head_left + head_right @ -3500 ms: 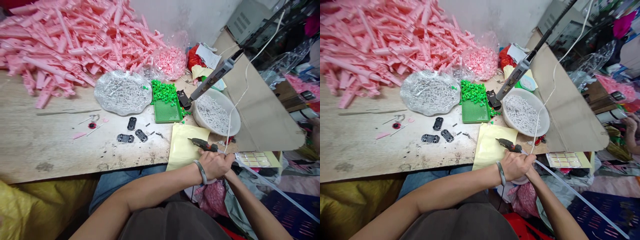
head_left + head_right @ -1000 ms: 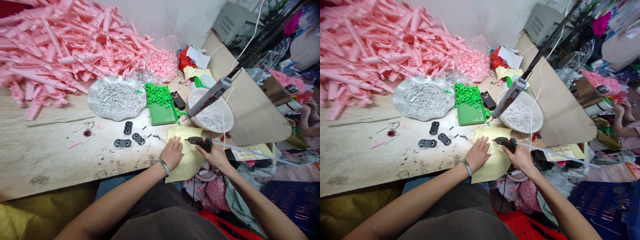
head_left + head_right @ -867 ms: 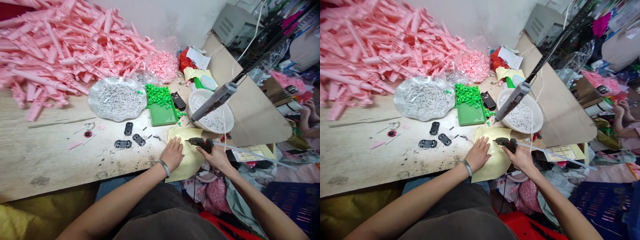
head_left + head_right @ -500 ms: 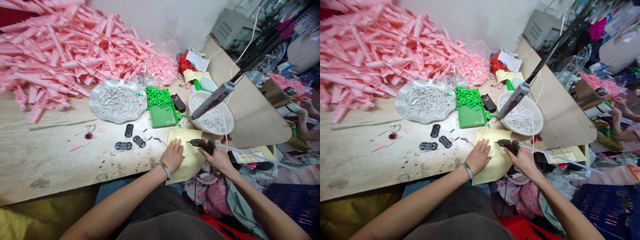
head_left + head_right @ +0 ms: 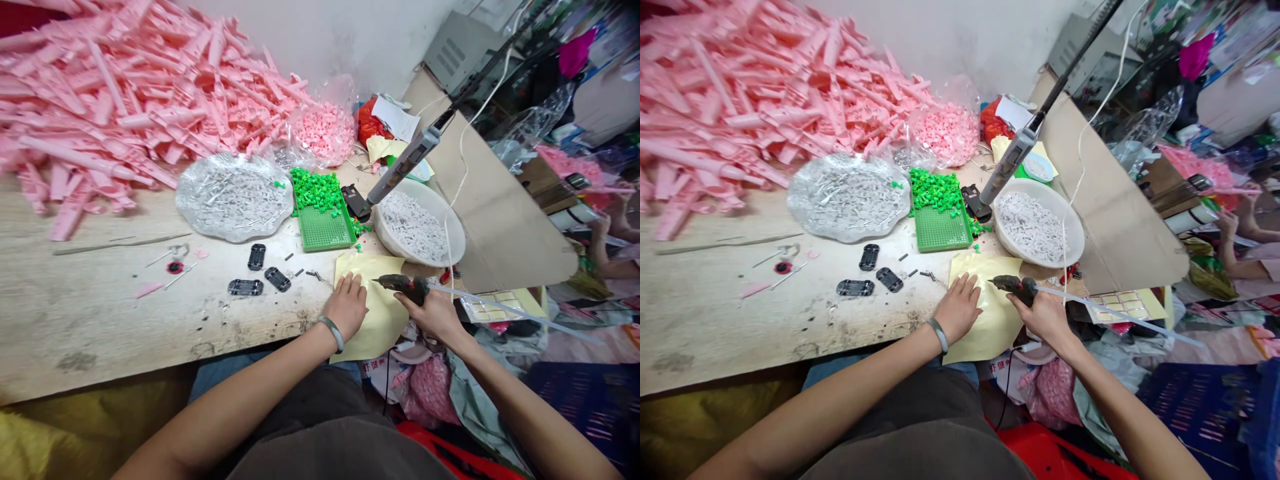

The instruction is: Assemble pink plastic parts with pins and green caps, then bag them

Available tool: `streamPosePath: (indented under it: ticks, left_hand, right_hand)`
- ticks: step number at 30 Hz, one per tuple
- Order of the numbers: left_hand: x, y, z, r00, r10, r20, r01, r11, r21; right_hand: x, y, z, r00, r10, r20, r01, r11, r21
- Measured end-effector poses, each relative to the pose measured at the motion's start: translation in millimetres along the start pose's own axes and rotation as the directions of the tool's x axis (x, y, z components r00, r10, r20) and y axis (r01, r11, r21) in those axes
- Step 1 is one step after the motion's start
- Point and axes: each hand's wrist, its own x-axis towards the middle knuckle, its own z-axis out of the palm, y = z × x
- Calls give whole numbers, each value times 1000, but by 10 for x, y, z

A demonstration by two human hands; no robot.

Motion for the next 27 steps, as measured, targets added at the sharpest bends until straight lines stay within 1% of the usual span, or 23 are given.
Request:
streamPosePath:
  ticks: [4, 12, 18, 21, 27]
  left_hand:
    - [-11, -6, 11, 1000, 1, -11, -1, 1000, 0]
    - [-8, -6, 24, 1000, 4, -16, -4, 1000, -3]
    - [-11, -20, 62, 999, 12, -40, -12, 1000, 1]
    - [-12, -27, 78, 999, 13, -48, -13, 1000, 3]
    - [-7, -24, 81, 1000, 10, -20, -11, 1000, -3]
  right_hand:
    - [-21, 2, -19, 1000, -4, -12, 4, 1000, 29]
    - [-27, 15, -27, 1000, 12, -4, -12, 1000, 7]
    - [-14, -12, -4, 999, -38, -23, 39, 999, 19]
    - [0, -32, -13, 999, -39, -20, 39, 999, 33]
    - [20, -38, -59, 998, -66, -22, 67, 996, 51]
